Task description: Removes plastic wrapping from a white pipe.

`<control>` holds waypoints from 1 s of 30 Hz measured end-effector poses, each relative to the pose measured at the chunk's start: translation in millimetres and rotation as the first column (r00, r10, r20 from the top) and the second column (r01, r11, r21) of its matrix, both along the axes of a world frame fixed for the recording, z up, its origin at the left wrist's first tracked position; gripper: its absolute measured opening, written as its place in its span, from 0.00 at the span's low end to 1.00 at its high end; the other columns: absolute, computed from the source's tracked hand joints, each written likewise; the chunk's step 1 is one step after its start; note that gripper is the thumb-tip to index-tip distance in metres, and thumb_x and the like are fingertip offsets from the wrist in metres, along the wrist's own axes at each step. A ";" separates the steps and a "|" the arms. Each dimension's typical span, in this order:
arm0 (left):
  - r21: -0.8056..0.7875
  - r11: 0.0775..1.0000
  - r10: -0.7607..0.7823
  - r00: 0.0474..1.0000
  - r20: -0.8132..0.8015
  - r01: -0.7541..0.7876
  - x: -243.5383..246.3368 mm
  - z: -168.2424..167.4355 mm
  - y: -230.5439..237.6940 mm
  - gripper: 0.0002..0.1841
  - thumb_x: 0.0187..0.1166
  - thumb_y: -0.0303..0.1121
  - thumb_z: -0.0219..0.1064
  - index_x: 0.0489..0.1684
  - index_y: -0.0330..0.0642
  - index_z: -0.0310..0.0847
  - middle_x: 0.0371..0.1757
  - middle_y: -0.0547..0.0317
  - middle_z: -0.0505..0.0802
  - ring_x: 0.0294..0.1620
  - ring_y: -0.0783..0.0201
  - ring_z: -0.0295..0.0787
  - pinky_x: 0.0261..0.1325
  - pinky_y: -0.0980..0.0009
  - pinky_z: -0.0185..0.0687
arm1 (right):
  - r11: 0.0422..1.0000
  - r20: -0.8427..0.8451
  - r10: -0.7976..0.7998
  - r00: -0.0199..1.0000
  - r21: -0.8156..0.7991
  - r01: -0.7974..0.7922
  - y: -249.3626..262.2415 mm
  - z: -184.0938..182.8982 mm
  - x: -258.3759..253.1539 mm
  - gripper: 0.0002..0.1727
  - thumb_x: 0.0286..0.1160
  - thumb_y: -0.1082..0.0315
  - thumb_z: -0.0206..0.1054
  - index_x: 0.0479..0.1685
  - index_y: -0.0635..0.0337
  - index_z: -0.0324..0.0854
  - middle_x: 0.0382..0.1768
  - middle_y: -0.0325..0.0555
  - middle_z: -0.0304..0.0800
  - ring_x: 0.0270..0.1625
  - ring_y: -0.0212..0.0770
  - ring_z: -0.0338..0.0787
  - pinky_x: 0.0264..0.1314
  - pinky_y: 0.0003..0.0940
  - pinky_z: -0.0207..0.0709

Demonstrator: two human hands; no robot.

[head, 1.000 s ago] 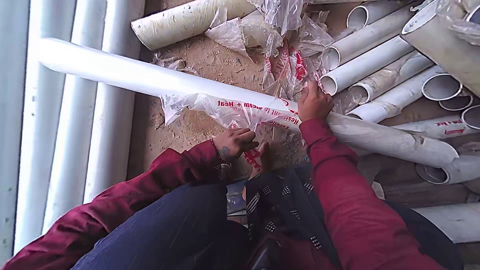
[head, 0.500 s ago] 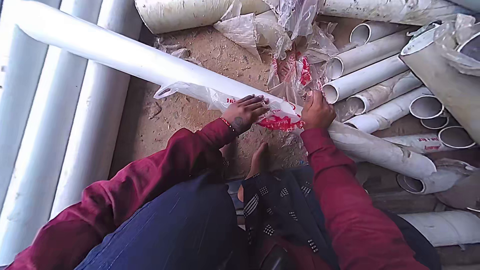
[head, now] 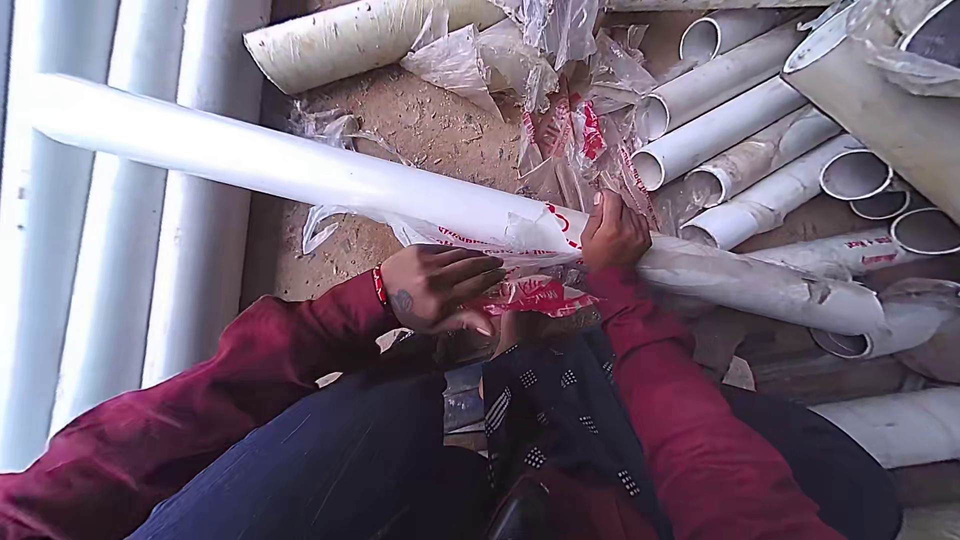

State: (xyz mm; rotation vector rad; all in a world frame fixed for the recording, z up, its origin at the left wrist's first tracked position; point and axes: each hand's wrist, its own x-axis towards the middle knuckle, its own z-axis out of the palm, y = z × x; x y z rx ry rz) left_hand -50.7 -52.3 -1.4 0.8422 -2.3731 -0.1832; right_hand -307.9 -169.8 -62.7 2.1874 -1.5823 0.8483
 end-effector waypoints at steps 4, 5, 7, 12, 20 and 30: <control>0.128 0.930 0.323 0.933 0.157 -0.343 -17.4 59.4 -39.6 0.25 0.87 0.47 0.59 0.63 0.32 0.85 0.58 0.39 0.93 0.61 0.43 0.92 0.61 0.52 0.85 | 1.000 0.031 0.006 0.999 -0.002 -0.006 -1.3 0.5 1.2 0.18 0.88 0.67 0.52 0.41 0.66 0.89 0.28 0.57 0.94 0.31 0.56 0.94 0.36 0.49 0.79; 0.201 0.865 0.384 0.865 0.324 -0.459 -31.8 59.6 -43.7 0.33 0.83 0.54 0.65 0.76 0.34 0.77 0.73 0.41 0.86 0.78 0.41 0.80 0.79 0.48 0.73 | 1.000 0.026 0.000 1.000 0.007 0.000 -1.3 1.2 1.1 0.19 0.89 0.67 0.52 0.41 0.66 0.89 0.28 0.57 0.94 0.31 0.56 0.94 0.36 0.49 0.79; 0.287 0.785 0.390 0.797 0.461 -0.550 -44.7 26.4 -59.0 0.50 0.72 0.65 0.70 0.88 0.37 0.64 0.88 0.44 0.72 0.92 0.41 0.59 0.93 0.43 0.49 | 1.000 0.029 -0.005 1.000 0.018 0.005 -0.8 0.4 1.5 0.19 0.89 0.66 0.53 0.43 0.66 0.89 0.29 0.57 0.95 0.32 0.57 0.95 0.37 0.50 0.81; 0.371 0.864 0.264 0.933 0.243 -0.341 -53.1 -36.3 -65.2 0.19 0.83 0.21 0.60 0.71 0.29 0.82 0.76 0.37 0.85 0.80 0.38 0.79 0.85 0.47 0.67 | 0.995 0.025 -0.019 0.999 0.100 0.017 -2.2 4.2 -0.6 0.19 0.89 0.66 0.53 0.47 0.67 0.90 0.33 0.59 0.96 0.36 0.58 0.96 0.41 0.51 0.82; 0.491 0.807 0.496 0.828 -0.263 -0.327 -37.6 -21.0 -58.0 0.24 0.79 0.28 0.69 0.71 0.24 0.73 0.43 0.42 0.95 0.37 0.60 0.96 0.48 0.66 0.91 | 0.977 0.034 -0.019 0.999 0.215 0.012 -16.3 12.2 3.4 0.18 0.90 0.67 0.52 0.50 0.67 0.88 0.36 0.62 0.96 0.38 0.61 0.96 0.43 0.54 0.81; 0.615 0.582 0.411 0.845 0.342 -0.532 -76.4 -2.7 -59.4 0.11 0.86 0.24 0.60 0.52 0.20 0.81 0.55 0.27 0.87 0.56 0.31 0.90 0.53 0.41 0.86 | 0.983 0.049 -0.030 0.998 0.180 0.020 -12.4 11.7 1.4 0.18 0.88 0.67 0.53 0.47 0.68 0.88 0.34 0.61 0.96 0.38 0.60 0.96 0.42 0.52 0.82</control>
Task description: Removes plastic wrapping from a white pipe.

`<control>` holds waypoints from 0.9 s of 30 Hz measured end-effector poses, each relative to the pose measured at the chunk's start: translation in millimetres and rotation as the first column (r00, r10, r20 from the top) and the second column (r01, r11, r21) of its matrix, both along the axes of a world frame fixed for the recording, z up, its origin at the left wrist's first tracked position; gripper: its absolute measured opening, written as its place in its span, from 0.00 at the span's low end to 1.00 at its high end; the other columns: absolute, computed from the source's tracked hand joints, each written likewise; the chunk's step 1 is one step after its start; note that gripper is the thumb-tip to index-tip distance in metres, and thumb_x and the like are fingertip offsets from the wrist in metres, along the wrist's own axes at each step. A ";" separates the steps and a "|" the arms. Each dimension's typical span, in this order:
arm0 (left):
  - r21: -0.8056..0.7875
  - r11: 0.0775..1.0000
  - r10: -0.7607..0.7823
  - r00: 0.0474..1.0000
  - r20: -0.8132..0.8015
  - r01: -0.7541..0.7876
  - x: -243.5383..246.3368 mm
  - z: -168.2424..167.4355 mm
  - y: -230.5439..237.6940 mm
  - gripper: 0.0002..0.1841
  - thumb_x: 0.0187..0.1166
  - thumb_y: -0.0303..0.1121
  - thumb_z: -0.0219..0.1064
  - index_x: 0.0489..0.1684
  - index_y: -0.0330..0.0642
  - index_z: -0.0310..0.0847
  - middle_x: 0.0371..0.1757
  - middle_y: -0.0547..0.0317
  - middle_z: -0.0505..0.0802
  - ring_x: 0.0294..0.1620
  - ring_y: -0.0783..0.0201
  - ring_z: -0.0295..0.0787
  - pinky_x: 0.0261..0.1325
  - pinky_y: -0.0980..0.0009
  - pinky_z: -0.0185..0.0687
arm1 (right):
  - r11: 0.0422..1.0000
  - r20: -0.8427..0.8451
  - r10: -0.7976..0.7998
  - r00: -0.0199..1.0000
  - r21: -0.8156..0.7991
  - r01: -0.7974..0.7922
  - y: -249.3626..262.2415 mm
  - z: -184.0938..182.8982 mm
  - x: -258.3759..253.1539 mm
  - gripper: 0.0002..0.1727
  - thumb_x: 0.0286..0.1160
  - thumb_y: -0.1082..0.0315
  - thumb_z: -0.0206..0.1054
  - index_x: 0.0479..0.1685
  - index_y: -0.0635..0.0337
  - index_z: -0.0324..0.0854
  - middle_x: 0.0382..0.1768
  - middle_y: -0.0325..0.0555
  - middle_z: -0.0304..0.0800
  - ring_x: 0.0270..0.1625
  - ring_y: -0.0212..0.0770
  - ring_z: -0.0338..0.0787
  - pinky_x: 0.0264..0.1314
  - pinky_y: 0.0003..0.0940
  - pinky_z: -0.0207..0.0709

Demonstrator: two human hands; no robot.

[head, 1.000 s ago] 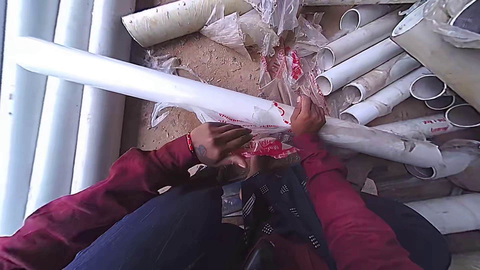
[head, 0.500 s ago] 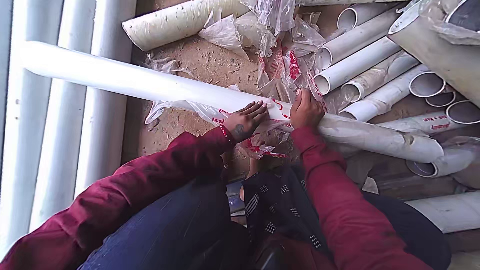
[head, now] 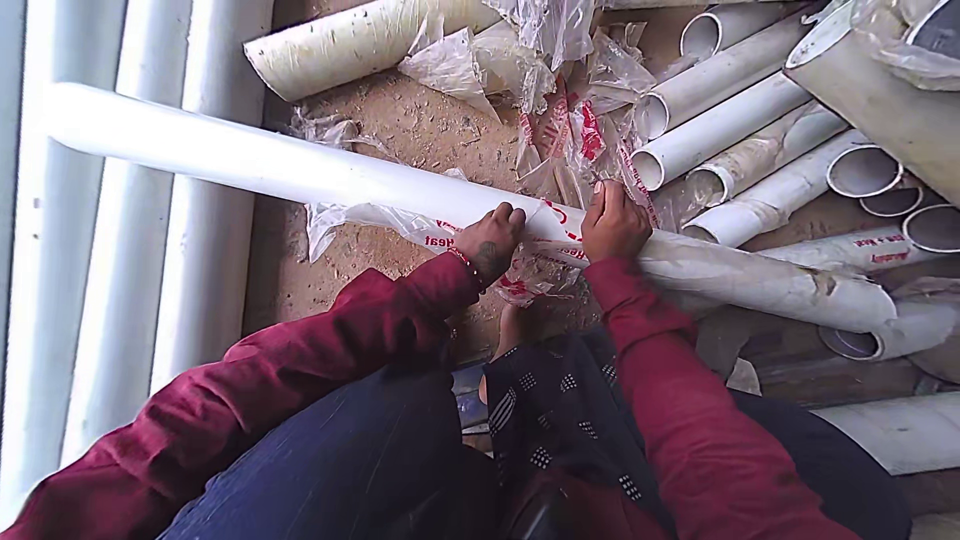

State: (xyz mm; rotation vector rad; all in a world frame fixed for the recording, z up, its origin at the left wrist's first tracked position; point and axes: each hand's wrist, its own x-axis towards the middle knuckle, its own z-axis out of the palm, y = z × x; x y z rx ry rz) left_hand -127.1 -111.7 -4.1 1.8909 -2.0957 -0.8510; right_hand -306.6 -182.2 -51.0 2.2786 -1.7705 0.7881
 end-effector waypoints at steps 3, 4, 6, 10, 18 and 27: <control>0.277 0.955 0.093 0.995 0.047 -0.102 -9.1 18.3 -5.1 0.13 0.89 0.25 0.56 0.58 0.20 0.75 0.60 0.26 0.85 0.58 0.32 0.89 0.60 0.40 0.83 | 0.999 0.005 -0.005 1.000 -0.033 0.005 5.6 -5.4 0.9 0.18 0.88 0.66 0.53 0.45 0.67 0.89 0.32 0.58 0.95 0.36 0.57 0.96 0.42 0.50 0.82; 0.317 0.943 0.080 0.993 0.089 -0.104 -11.7 19.7 -2.3 0.13 0.89 0.26 0.56 0.59 0.21 0.75 0.61 0.26 0.85 0.57 0.32 0.90 0.59 0.41 0.84 | 0.999 0.012 0.000 1.000 -0.049 0.001 7.5 -7.7 3.2 0.18 0.88 0.67 0.54 0.44 0.67 0.89 0.31 0.57 0.95 0.34 0.56 0.95 0.40 0.49 0.81; 0.431 0.900 -0.010 0.988 0.155 -0.058 -19.4 28.3 0.1 0.16 0.91 0.28 0.54 0.66 0.24 0.75 0.65 0.27 0.85 0.63 0.32 0.88 0.65 0.42 0.81 | 0.999 0.007 0.001 1.000 -0.039 -0.001 9.8 -4.8 4.1 0.16 0.83 0.68 0.57 0.44 0.67 0.91 0.32 0.55 0.96 0.34 0.54 0.96 0.38 0.48 0.83; 0.501 0.860 -0.218 0.958 0.185 0.098 -27.8 36.9 -0.8 0.18 0.92 0.29 0.51 0.68 0.23 0.75 0.68 0.24 0.84 0.67 0.28 0.85 0.64 0.36 0.79 | 0.999 -0.001 -0.012 1.000 -0.045 0.012 8.9 5.2 3.0 0.11 0.68 0.72 0.67 0.41 0.66 0.94 0.31 0.52 0.97 0.33 0.51 0.97 0.37 0.46 0.87; 0.265 0.962 -0.120 0.975 0.185 0.067 -15.9 9.5 3.9 0.24 0.91 0.45 0.57 0.53 0.25 0.83 0.52 0.25 0.92 0.56 0.27 0.91 0.53 0.32 0.82 | 0.994 0.007 0.016 1.000 -0.111 -0.015 10.6 1.3 4.7 0.11 0.68 0.70 0.67 0.40 0.65 0.94 0.31 0.50 0.97 0.31 0.49 0.96 0.35 0.44 0.87; -0.109 0.969 -0.214 0.974 0.074 0.221 -27.7 -53.7 46.3 0.17 0.87 0.34 0.60 0.41 0.27 0.89 0.41 0.32 0.95 0.46 0.36 0.95 0.50 0.39 0.86 | 0.986 -0.045 -0.017 0.999 -0.166 0.009 3.2 -4.8 2.9 0.13 0.69 0.68 0.64 0.38 0.64 0.93 0.28 0.48 0.96 0.29 0.46 0.95 0.32 0.42 0.86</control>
